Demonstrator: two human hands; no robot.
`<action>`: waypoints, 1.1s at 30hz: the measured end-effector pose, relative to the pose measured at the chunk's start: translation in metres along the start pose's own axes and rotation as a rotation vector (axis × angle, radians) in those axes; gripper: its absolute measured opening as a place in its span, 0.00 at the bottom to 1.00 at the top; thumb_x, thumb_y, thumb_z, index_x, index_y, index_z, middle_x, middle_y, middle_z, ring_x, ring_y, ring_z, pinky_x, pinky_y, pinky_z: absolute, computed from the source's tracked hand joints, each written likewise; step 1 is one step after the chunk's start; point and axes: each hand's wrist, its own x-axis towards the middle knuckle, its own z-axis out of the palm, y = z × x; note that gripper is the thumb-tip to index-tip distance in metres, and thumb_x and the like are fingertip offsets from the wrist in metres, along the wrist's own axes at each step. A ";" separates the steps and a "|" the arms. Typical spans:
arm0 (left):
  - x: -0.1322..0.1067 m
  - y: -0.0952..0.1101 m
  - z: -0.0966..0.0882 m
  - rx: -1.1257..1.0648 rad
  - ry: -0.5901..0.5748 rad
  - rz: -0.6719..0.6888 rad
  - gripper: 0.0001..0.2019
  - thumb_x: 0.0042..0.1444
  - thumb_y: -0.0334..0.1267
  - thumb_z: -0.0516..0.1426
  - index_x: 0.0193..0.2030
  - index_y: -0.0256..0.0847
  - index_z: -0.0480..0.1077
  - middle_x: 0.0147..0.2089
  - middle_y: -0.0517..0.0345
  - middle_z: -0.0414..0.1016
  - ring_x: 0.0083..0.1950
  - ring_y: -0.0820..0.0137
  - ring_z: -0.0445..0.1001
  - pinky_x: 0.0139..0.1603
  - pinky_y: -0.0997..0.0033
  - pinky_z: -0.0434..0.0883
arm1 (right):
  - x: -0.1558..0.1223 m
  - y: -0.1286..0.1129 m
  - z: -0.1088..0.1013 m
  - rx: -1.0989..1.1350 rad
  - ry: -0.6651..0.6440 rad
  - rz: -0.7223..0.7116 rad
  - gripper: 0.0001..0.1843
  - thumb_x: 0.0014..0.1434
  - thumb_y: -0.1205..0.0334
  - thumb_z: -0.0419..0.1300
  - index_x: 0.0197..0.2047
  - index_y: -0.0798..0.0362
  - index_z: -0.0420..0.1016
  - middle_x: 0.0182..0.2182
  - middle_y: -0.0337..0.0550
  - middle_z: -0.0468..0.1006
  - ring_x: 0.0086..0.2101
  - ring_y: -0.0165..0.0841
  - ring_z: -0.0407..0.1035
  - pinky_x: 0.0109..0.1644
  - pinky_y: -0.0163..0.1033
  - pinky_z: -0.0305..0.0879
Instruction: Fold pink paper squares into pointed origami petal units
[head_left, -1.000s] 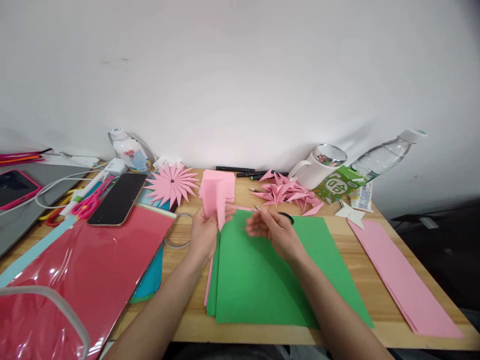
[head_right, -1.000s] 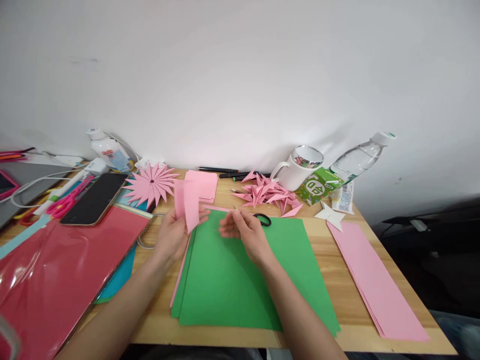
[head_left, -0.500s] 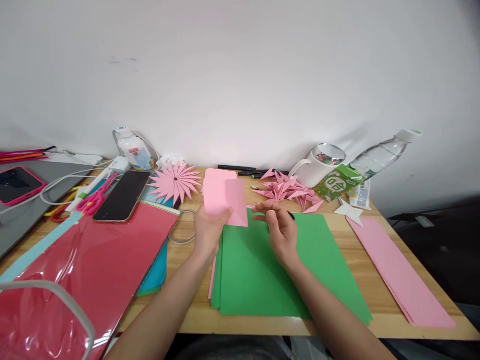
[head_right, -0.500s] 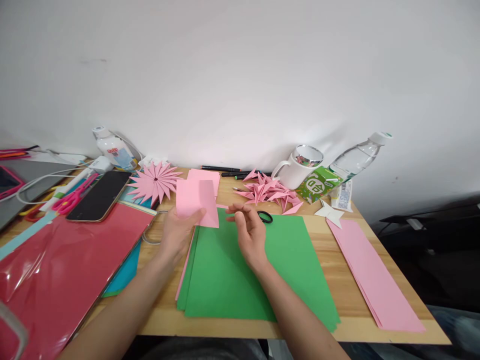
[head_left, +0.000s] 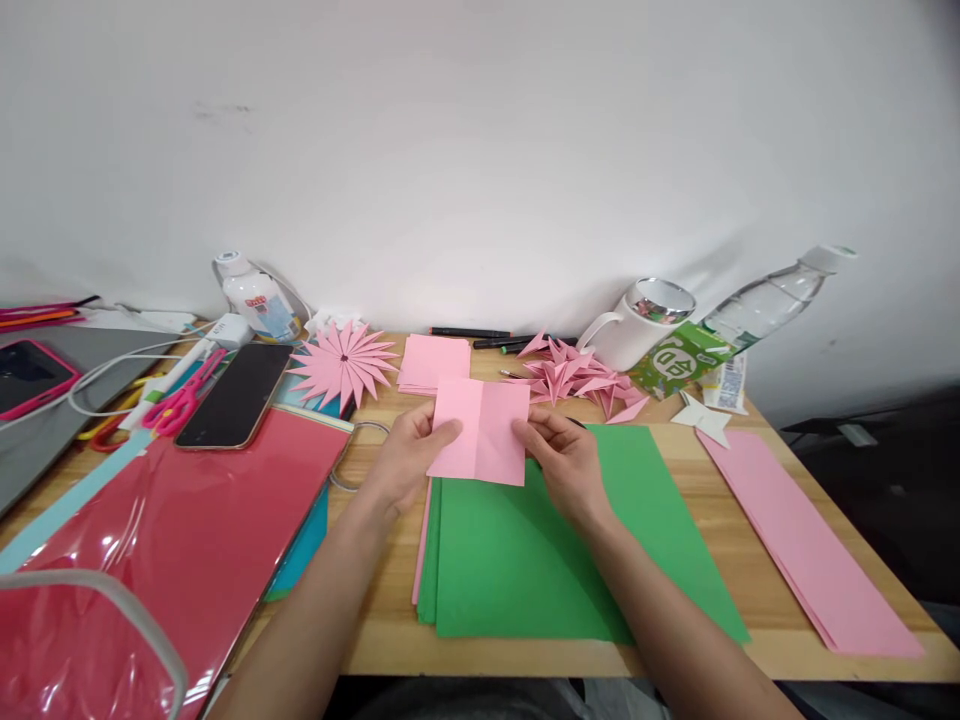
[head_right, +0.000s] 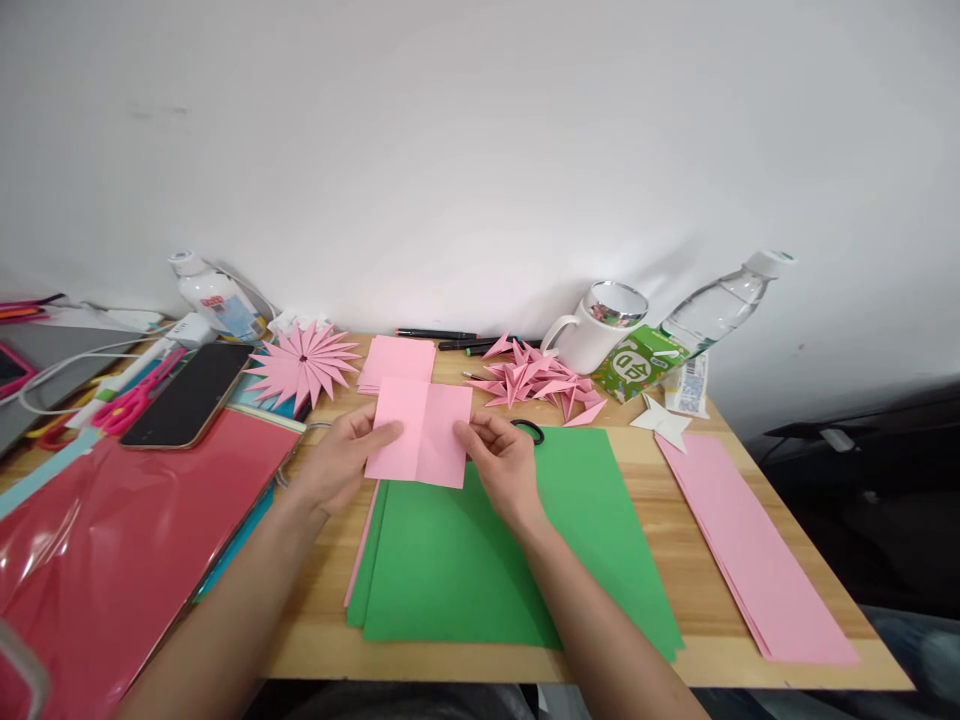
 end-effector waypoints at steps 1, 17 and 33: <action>0.001 0.001 -0.002 -0.023 -0.015 -0.001 0.17 0.42 0.41 0.66 0.39 0.35 0.74 0.33 0.56 0.78 0.31 0.72 0.73 0.33 0.74 0.68 | 0.000 -0.001 0.000 -0.003 0.002 0.007 0.13 0.47 0.55 0.67 0.35 0.53 0.77 0.26 0.39 0.79 0.24 0.27 0.67 0.27 0.31 0.62; 0.004 0.002 -0.012 -0.017 -0.101 -0.065 0.15 0.38 0.37 0.68 0.34 0.33 0.76 0.33 0.51 0.79 0.33 0.67 0.76 0.37 0.69 0.71 | -0.001 -0.003 0.000 0.031 -0.017 0.068 0.12 0.43 0.56 0.69 0.31 0.53 0.77 0.21 0.35 0.76 0.22 0.26 0.66 0.25 0.31 0.62; 0.002 0.004 -0.012 0.415 -0.448 0.079 0.13 0.44 0.32 0.62 0.40 0.40 0.77 0.54 0.49 0.72 0.49 0.62 0.72 0.42 0.69 0.69 | 0.005 0.004 -0.006 -0.096 -0.102 0.055 0.31 0.44 0.52 0.68 0.50 0.51 0.64 0.34 0.43 0.77 0.33 0.35 0.71 0.35 0.38 0.66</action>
